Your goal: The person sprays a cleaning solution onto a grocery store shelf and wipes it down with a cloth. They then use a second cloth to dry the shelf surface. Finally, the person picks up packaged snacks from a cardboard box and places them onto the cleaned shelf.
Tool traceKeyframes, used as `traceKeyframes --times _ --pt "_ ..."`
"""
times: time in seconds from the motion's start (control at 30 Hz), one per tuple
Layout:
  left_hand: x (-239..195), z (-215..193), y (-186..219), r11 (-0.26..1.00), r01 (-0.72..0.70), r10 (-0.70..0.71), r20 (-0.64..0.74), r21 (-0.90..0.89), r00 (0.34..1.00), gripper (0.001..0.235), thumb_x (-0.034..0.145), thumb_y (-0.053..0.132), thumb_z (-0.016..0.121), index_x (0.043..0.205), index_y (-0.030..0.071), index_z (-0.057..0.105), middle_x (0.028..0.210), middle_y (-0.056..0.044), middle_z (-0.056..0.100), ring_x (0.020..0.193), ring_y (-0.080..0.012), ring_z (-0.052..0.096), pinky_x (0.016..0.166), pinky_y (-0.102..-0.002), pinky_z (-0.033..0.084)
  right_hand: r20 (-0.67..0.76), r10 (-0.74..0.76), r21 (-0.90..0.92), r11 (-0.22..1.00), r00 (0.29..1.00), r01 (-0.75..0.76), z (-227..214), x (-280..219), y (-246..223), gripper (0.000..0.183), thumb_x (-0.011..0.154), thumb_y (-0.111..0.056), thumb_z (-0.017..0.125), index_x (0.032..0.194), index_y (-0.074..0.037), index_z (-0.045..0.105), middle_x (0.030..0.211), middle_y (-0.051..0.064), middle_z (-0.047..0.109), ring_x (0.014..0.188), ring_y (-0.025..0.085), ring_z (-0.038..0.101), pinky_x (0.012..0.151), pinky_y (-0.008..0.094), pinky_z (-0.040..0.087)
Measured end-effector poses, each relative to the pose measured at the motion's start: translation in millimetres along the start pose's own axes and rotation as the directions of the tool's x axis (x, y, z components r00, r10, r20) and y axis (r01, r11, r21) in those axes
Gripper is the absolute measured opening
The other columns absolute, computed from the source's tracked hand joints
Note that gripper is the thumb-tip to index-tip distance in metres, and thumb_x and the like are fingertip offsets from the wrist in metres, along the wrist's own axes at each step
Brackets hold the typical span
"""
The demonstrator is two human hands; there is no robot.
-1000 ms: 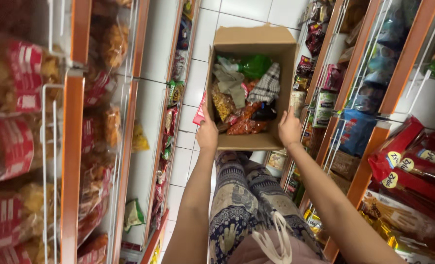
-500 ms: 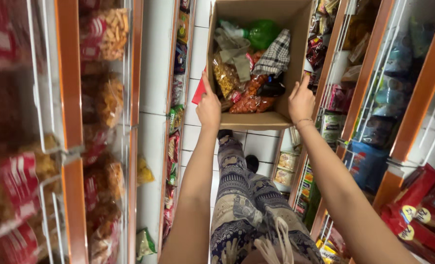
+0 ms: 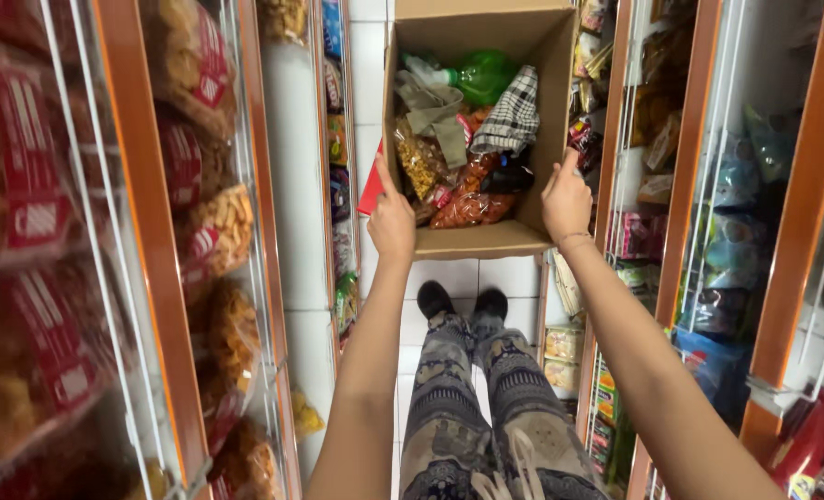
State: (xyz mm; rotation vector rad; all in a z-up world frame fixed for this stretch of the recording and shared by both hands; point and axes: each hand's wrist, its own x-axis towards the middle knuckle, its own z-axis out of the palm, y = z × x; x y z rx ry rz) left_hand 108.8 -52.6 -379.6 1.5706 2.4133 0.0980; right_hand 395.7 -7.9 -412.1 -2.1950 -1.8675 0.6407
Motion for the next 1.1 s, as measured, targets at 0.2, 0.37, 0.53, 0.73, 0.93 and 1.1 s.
traceKeyframes --times 0.2,0.37,0.53,0.73,0.93,1.1 --pt "62 -2 19 1.000 -0.029 0.029 -0.009 -0.002 1.000 0.088 0.096 0.014 0.061 0.165 0.020 0.006 0.075 -0.017 0.068 0.060 -0.0375 0.068 0.052 -0.049 0.056 -0.027 0.010 0.014 1.000 1.000 -0.009 0 61 -18 0.028 0.111 -0.018 0.047 0.136 -0.006 0.043 0.076 0.029 0.067 0.069 0.052 0.065 0.061 0.062 0.049" --pt "121 8 33 0.999 -0.039 0.039 -0.047 0.020 0.998 0.092 0.092 0.013 0.063 0.164 0.021 0.008 0.074 -0.015 0.068 0.059 -0.0357 0.068 0.053 -0.048 0.056 -0.050 -0.004 0.003 1.000 0.999 0.004 3 124 -31 0.028 0.111 -0.019 0.047 0.136 -0.006 0.043 0.079 0.029 0.068 0.070 0.053 0.064 0.061 0.063 0.049" --pt "178 14 51 0.999 -0.030 0.030 -0.038 0.016 0.999 0.091 0.093 0.013 0.063 0.165 0.021 0.008 0.073 -0.015 0.068 0.057 -0.0353 0.068 0.051 -0.049 0.056 -0.039 -0.012 -0.007 1.000 0.999 0.012 4 194 -42 0.028 0.112 -0.019 0.048 0.135 -0.005 0.043 0.078 0.030 0.067 0.070 0.053 0.064 0.060 0.063 0.048" --pt "246 7 82 0.999 0.003 -0.002 -0.039 0.033 0.999 0.090 0.093 0.014 0.063 0.164 0.021 0.009 0.073 -0.015 0.067 0.055 -0.0350 0.067 0.049 -0.048 0.055 -0.050 -0.075 0.008 0.997 0.996 0.075 3 278 -56 0.026 0.111 -0.017 0.049 0.133 -0.003 0.044 0.077 0.029 0.066 0.070 0.051 0.065 0.060 0.061 0.049" --pt "304 6 104 0.999 0.029 -0.027 -0.063 0.035 0.998 0.087 0.094 0.014 0.062 0.164 0.021 0.010 0.073 -0.014 0.067 0.055 -0.0345 0.067 0.048 -0.048 0.055 -0.024 -0.070 -0.002 0.998 0.997 0.070 -5 346 -78 0.032 0.108 -0.016 0.050 0.137 -0.003 0.044 0.073 0.030 0.066 0.068 0.052 0.065 0.059 0.060 0.050" --pt "340 8 114 0.998 0.020 -0.017 -0.065 0.052 0.998 0.087 0.094 0.012 0.061 0.165 0.020 0.011 0.071 -0.014 0.066 0.055 -0.0338 0.067 0.048 -0.047 0.055 -0.023 -0.099 0.051 0.994 0.995 0.100 -10 384 -91 0.025 0.111 -0.016 0.049 0.132 -0.004 0.045 0.081 0.030 0.067 0.071 0.052 0.065 0.062 0.060 0.051"
